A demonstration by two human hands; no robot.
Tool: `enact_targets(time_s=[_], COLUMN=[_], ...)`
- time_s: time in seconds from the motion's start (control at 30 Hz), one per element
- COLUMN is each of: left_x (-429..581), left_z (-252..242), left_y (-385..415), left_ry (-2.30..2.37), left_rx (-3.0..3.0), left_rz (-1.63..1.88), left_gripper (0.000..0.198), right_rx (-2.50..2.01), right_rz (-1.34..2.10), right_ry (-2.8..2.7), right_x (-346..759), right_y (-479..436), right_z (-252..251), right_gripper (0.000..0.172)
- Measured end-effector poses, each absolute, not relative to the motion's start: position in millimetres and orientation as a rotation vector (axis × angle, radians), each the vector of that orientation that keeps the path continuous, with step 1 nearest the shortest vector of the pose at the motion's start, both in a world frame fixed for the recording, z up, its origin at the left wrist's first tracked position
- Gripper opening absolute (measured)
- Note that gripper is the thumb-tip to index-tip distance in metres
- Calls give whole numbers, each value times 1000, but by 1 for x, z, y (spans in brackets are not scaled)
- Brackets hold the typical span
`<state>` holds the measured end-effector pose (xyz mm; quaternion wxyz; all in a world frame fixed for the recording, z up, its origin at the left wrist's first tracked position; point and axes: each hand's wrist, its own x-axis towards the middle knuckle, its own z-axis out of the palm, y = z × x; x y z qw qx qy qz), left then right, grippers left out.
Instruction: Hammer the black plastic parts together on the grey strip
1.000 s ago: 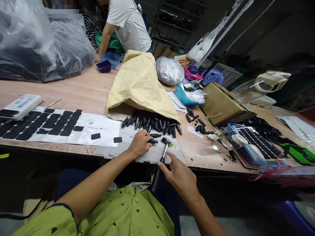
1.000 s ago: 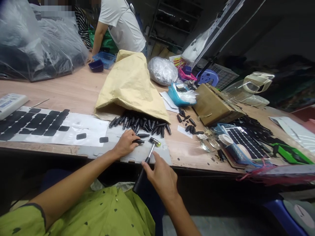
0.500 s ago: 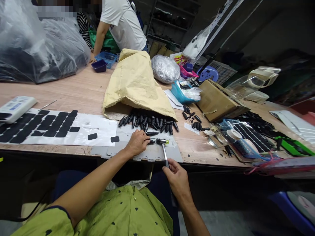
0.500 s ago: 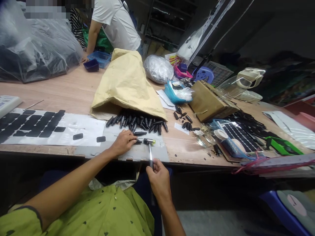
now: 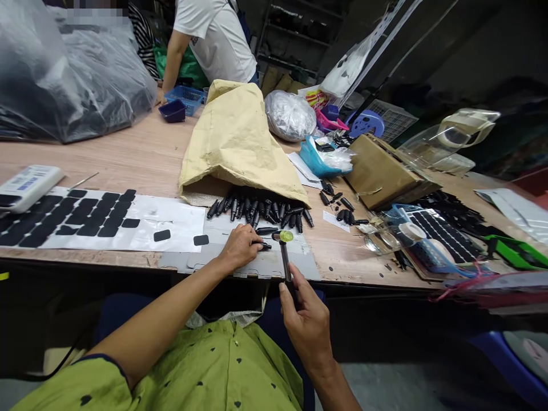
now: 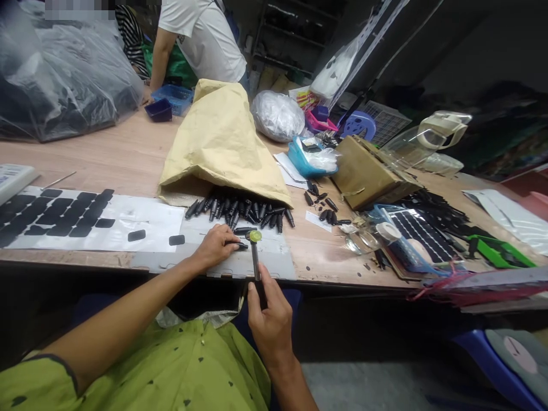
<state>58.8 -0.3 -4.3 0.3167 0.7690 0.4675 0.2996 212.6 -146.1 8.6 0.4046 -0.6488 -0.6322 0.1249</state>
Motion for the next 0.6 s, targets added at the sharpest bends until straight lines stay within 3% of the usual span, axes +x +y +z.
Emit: enact_targets(time_s=[0.2, 0.4, 0.6], left_x=[60, 61, 60], left_z=[-6, -10, -9], left_y=[-1, -1, -2], left_ry=[1236, 1237, 1243], left_rx=[1994, 1998, 1956], left_rz=[815, 848, 848], left_gripper=[17, 17, 18], right_rx=[-1663, -1621, -1674], right_rz=[406, 252, 414], right_ry=[-1674, -1632, -1675], right_x=[214, 210, 211], right_y=[-141, -142, -142], right_z=[9, 10, 12], right_gripper=[45, 47, 46])
